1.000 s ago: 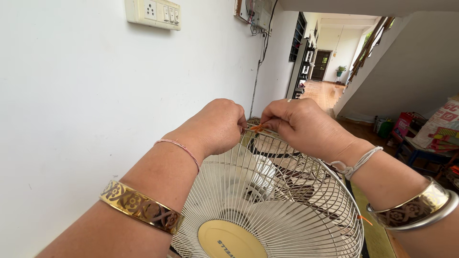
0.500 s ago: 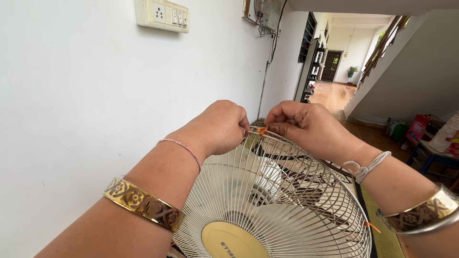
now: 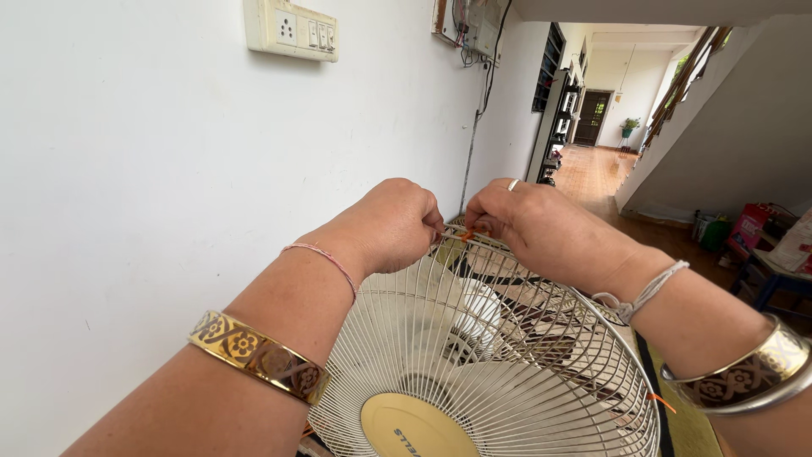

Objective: The person secures a white metal fan cage using orange zip ties. They thread the ties through the cage bars, pull them tight, and trim the excess ends. The person rotates the fan to access different points around the cage and continues fastening until the cage is held in place.

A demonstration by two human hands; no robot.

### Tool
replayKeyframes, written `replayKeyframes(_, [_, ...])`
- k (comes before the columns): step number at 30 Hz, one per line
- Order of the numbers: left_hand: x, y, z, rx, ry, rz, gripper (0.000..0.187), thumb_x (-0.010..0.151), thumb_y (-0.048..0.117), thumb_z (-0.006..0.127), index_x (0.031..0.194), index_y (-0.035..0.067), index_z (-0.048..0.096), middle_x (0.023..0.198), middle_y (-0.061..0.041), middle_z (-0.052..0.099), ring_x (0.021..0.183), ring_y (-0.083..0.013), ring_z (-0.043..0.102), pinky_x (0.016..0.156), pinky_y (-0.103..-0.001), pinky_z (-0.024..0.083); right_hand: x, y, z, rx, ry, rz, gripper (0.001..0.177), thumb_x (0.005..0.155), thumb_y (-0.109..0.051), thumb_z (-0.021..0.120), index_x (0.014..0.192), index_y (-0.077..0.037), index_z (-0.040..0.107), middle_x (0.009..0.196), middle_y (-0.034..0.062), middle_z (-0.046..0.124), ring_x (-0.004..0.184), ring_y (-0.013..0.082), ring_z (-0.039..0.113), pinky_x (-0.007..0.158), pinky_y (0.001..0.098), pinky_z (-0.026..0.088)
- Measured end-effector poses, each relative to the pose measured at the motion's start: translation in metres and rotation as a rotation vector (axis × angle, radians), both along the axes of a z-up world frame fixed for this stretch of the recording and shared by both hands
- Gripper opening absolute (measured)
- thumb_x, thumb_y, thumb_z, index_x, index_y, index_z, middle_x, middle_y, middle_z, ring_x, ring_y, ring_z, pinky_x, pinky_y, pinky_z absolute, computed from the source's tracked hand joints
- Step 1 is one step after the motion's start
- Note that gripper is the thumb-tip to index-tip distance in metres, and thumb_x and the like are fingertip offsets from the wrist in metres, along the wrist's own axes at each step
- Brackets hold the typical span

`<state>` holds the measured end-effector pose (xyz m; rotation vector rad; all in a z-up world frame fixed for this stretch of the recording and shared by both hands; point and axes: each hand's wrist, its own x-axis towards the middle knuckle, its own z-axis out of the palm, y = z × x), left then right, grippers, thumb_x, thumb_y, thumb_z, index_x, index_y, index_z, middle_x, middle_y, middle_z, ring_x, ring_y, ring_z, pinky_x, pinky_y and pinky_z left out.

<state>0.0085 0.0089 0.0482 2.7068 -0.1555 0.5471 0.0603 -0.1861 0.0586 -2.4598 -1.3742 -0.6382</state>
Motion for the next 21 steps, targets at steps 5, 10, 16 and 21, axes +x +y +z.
replayKeyframes(5, [0.000, 0.000, 0.000, -0.042, 0.028, -0.002, 0.023, 0.090, 0.005, 0.056, 0.098, 0.008, 0.078, 0.101, -0.010, 0.077, 0.088, -0.0227, 0.075, 0.081, -0.036, 0.060, 0.003, -0.007, -0.001, 0.006, 0.098, 0.010, 0.020, 0.097, -0.018, 0.057, 0.108, -0.010, 0.071, 0.100, 0.0069, 0.072, 0.089, 0.0223, 0.070, 0.081, 0.0349, 0.055])
replayKeyframes(10, [0.001, -0.001, 0.000, -0.047, 0.028, 0.003, 0.020, 0.089, 0.007, 0.059, 0.096, 0.008, 0.078, 0.101, -0.009, 0.077, 0.089, -0.0221, 0.074, 0.083, -0.035, 0.059, 0.007, -0.014, 0.009, 0.052, 0.382, -0.011, 0.022, 0.091, -0.020, 0.067, 0.110, -0.012, 0.076, 0.098, 0.0017, 0.079, 0.088, 0.0111, 0.073, 0.082, 0.0285, 0.059])
replayKeyframes(16, [0.004, 0.001, -0.002, -0.043, -0.005, -0.014, 0.021, 0.088, 0.005, 0.059, 0.094, 0.008, 0.079, 0.098, -0.010, 0.078, 0.088, -0.0220, 0.074, 0.081, -0.035, 0.059, 0.019, -0.010, -0.004, 0.185, 0.387, -0.044, 0.020, 0.089, -0.018, 0.068, 0.103, -0.007, 0.078, 0.090, 0.0015, 0.081, 0.082, 0.0084, 0.070, 0.079, 0.0260, 0.058])
replayKeyframes(21, [0.003, 0.001, -0.003, -0.015, -0.019, -0.023, 0.019, 0.089, 0.008, 0.060, 0.094, 0.008, 0.078, 0.095, -0.011, 0.077, 0.084, -0.0228, 0.074, 0.079, -0.036, 0.059, 0.039, -0.003, -0.021, 0.492, 0.644, -0.022, 0.027, 0.100, -0.024, 0.060, 0.106, -0.001, 0.072, 0.091, 0.0046, 0.075, 0.081, 0.0098, 0.067, 0.077, 0.0272, 0.057])
